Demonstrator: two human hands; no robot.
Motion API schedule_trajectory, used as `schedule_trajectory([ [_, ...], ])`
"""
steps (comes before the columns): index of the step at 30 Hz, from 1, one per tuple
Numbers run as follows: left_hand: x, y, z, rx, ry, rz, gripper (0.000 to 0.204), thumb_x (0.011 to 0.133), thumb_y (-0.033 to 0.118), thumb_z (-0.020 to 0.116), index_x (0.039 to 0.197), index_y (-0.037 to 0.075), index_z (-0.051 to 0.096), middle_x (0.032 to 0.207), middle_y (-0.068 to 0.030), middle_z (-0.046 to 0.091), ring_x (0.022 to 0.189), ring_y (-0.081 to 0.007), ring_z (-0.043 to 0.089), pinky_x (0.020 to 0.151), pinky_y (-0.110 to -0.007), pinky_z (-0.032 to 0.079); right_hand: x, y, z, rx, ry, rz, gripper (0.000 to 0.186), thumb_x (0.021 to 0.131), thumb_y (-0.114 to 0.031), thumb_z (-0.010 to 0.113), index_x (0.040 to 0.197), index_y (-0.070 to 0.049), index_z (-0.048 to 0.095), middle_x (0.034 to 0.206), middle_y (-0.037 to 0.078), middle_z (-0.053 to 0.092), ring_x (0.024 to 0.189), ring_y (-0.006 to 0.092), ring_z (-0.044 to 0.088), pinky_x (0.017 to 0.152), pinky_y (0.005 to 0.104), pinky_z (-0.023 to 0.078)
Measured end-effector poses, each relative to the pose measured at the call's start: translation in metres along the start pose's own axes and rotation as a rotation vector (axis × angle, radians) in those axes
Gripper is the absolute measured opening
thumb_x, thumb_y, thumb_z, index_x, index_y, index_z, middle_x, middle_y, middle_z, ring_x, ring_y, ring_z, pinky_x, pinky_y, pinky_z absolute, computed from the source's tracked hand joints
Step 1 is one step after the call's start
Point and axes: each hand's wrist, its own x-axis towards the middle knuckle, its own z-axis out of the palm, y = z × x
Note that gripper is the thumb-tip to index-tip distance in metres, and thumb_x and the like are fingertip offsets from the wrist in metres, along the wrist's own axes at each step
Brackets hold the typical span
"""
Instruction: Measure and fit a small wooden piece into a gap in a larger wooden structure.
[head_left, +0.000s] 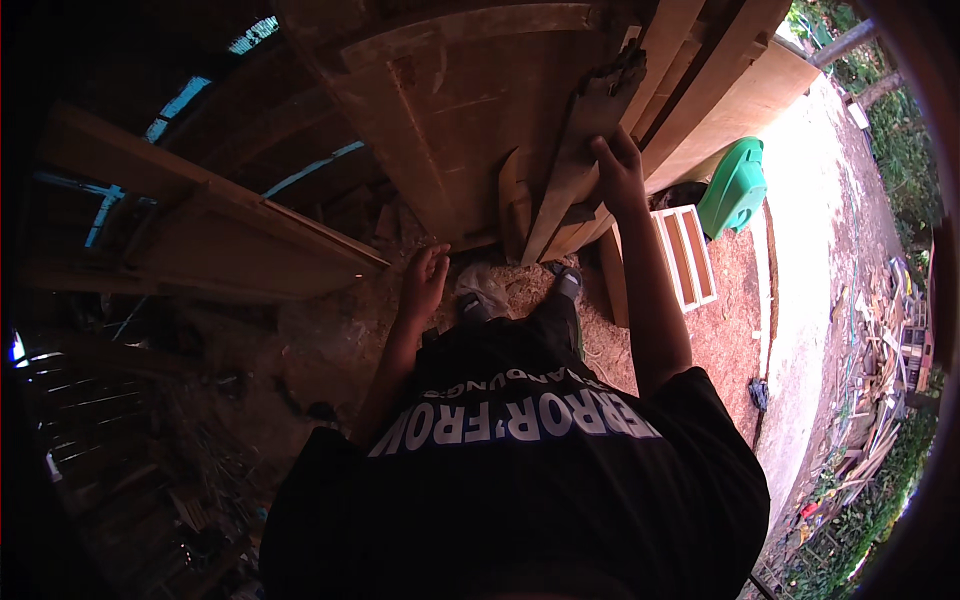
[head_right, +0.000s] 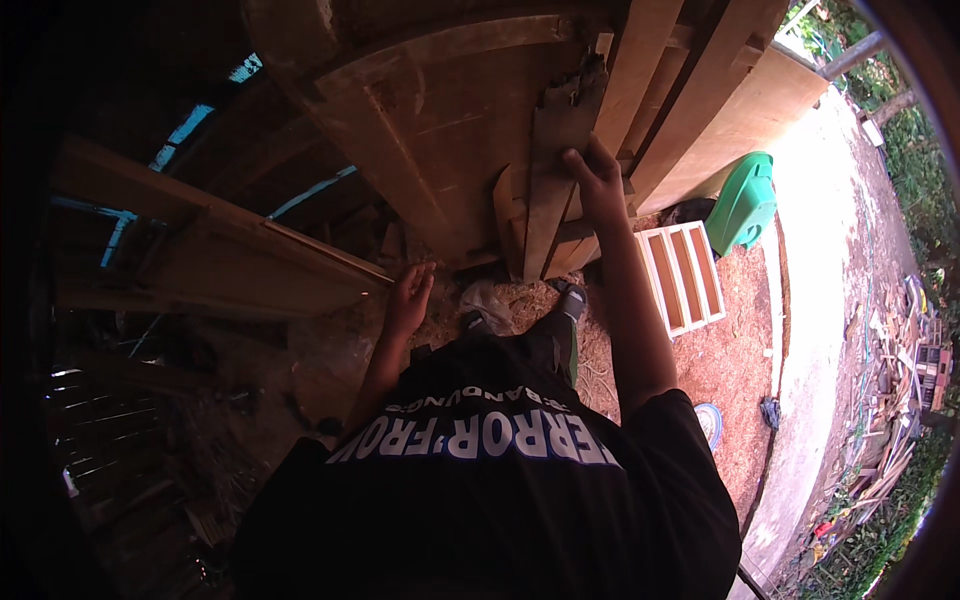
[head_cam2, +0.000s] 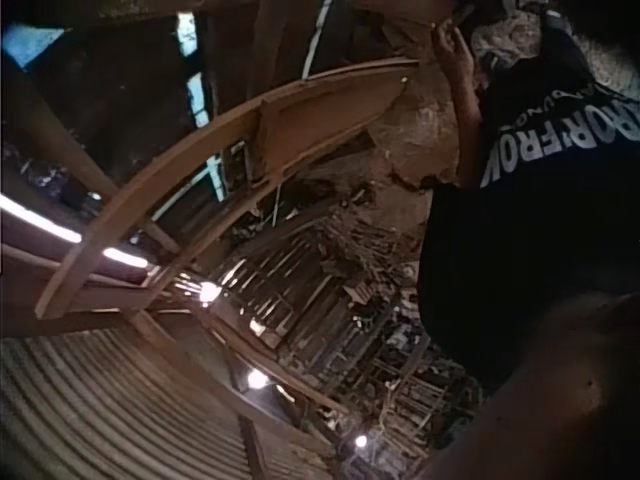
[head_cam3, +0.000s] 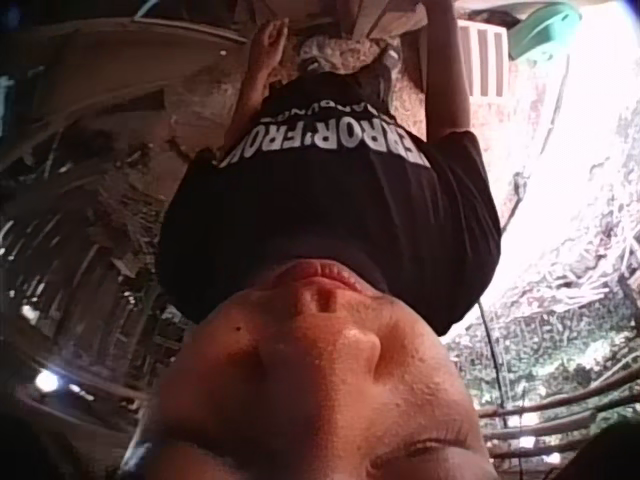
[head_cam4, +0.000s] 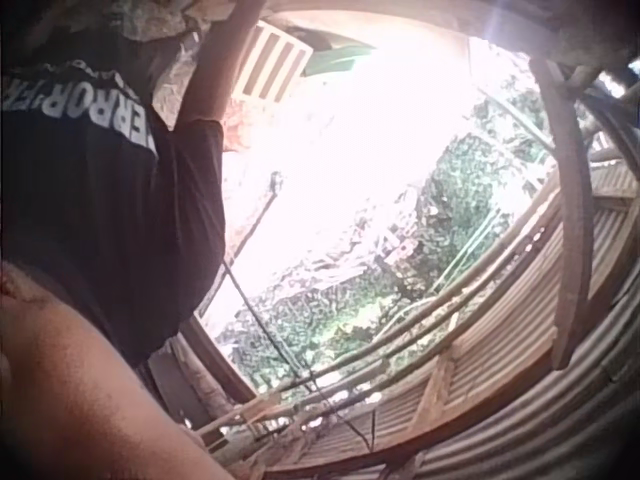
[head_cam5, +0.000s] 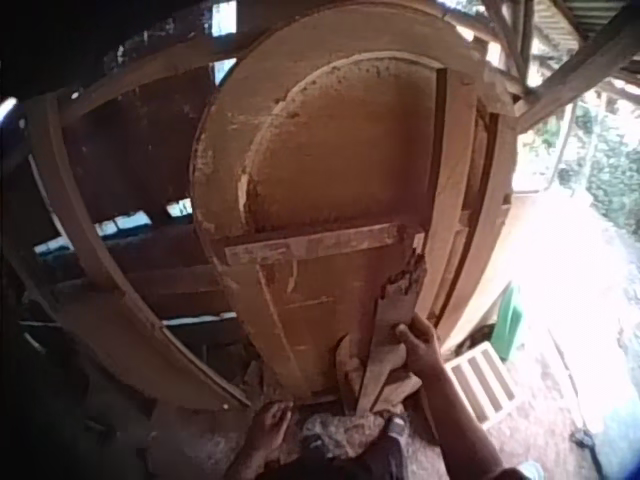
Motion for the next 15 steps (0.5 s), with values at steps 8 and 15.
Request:
schedule_trajectory([
  [8,0.011,-0.003,0.03,-0.097,0.06,-0.007,0.027,0.105,0.016,0.058,0.126,0.0,0.06,0.13,-0.013,0.065,0.117,-0.0205,0.065,0.096,-0.032,0.051,0.003,0.026,-0.015,-0.081,-0.131,0.208,0.049,0.1,-0.018,0.068,0.142,0.002,0.055,0.129,0.007,0.067,0.121,0.0139,0.059,0.105,0.0315,0.045],
  [15,0.024,0.018,0.059,-0.133,0.181,-0.044,0.027,0.105,0.019,0.059,0.125,0.0,0.062,0.124,-0.01,0.068,0.114,-0.0173,0.064,0.097,-0.031,0.051,0.032,0.027,-0.033,-0.067,-0.214,0.093,0.048,0.101,-0.019,0.066,0.143,0.002,0.054,0.131,0.009,0.066,0.124,0.0155,0.058,0.107,0.0321,0.044],
])
